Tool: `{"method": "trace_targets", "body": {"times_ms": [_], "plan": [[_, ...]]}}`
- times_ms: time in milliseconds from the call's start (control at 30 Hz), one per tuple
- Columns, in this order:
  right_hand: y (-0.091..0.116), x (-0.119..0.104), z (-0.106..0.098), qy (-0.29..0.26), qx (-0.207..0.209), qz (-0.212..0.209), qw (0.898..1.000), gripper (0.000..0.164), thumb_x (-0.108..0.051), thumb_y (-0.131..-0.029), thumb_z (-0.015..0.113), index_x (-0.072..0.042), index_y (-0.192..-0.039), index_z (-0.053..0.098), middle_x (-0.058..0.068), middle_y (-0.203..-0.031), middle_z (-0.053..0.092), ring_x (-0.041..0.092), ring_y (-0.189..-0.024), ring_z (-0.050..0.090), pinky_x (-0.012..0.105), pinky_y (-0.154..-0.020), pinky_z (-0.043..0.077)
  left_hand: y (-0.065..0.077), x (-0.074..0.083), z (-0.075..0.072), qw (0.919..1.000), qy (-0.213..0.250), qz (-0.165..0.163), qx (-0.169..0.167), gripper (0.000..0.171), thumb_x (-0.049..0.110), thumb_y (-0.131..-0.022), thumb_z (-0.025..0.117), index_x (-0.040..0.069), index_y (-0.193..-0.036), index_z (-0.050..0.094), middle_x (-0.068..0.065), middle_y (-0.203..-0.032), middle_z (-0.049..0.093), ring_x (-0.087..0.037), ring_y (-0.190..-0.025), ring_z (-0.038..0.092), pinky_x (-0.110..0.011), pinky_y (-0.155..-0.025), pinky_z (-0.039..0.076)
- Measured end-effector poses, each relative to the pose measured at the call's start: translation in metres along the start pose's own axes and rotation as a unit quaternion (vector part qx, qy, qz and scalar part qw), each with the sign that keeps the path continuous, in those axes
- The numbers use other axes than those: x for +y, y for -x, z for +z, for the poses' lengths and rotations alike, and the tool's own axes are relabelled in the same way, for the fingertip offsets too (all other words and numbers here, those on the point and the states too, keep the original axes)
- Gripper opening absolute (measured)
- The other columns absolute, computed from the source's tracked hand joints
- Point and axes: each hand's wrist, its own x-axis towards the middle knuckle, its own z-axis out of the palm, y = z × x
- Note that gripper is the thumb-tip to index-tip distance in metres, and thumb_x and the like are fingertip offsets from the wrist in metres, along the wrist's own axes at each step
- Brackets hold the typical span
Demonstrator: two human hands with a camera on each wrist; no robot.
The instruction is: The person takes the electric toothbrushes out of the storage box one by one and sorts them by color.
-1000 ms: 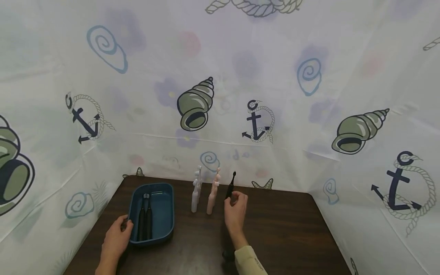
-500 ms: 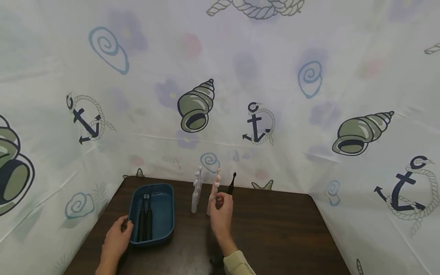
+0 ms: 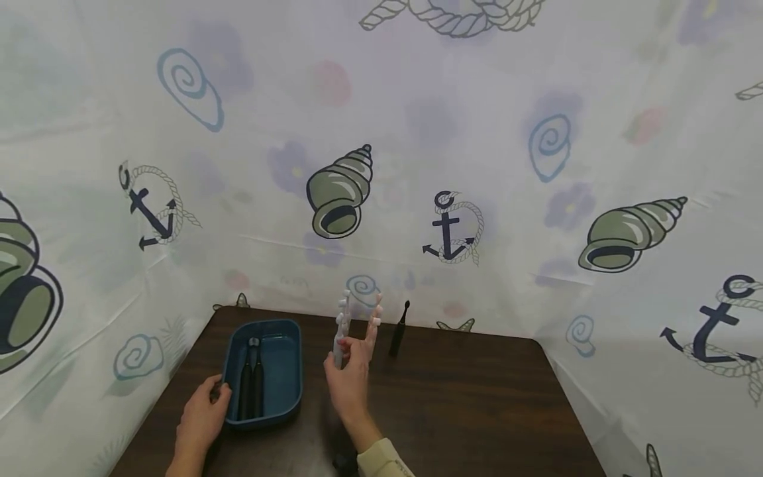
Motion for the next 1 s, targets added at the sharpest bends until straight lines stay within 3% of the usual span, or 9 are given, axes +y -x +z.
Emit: {"method": "trace_targets", "body": {"times_ms": [233,400,567,767,1000], "plan": [[0.011,-0.011,0.023,0.014,-0.028,0.001,1.0,0.03,-0.013,-0.096,0.078,-0.014,-0.124,0.066,0.007,-0.116,0.066,0.026,-0.104,0.063,0.032,-0.092,0.054,0.001,-0.003,-0.002,0.9999,0.0,0.007,0.011,0.058,0.042,-0.109,0.043,0.009,-0.156,0.049,-0.021,-0.147,0.06,-0.041,-0.126,0.062,-0.067,-0.092,0.047],[0.016,-0.018,0.04,0.044,-0.077,0.015,0.996,0.032,-0.016,-0.095,0.08,-0.017,-0.124,0.067,0.003,-0.118,0.067,0.018,-0.105,0.061,0.035,-0.093,0.054,0.0,-0.005,-0.002,0.9998,-0.005,0.01,0.013,0.059,0.042,-0.108,0.043,0.009,-0.156,0.049,-0.02,-0.146,0.061,-0.04,-0.124,0.064,-0.067,-0.09,0.047],[0.023,-0.023,0.058,0.075,-0.127,0.005,0.989,0.033,-0.02,-0.096,0.079,-0.015,-0.127,0.067,0.003,-0.119,0.066,0.018,-0.106,0.062,0.031,-0.09,0.054,0.001,-0.006,-0.001,0.9998,-0.003,0.016,0.01,0.058,0.042,-0.109,0.043,0.009,-0.156,0.049,-0.02,-0.144,0.061,-0.039,-0.123,0.064,-0.066,-0.089,0.048],[0.027,-0.03,0.079,0.11,-0.184,-0.014,0.977,0.036,-0.024,-0.098,0.078,-0.016,-0.132,0.067,-0.001,-0.122,0.066,0.017,-0.11,0.065,0.031,-0.091,0.057,0.002,-0.006,-0.001,0.9996,-0.011,0.019,0.019,0.057,0.041,-0.109,0.043,0.008,-0.155,0.051,-0.019,-0.139,0.063,-0.04,-0.12,0.065,-0.066,-0.088,0.048],[0.032,-0.037,0.105,0.187,-0.229,0.013,0.955,0.046,-0.034,-0.098,0.077,-0.018,-0.14,0.067,-0.005,-0.127,0.068,0.012,-0.114,0.067,0.034,-0.094,0.058,0.0,-0.011,-0.005,0.9995,-0.009,0.026,0.014,0.057,0.041,-0.109,0.044,0.008,-0.155,0.05,-0.021,-0.138,0.063,-0.039,-0.118,0.064,-0.066,-0.088,0.048]]}}
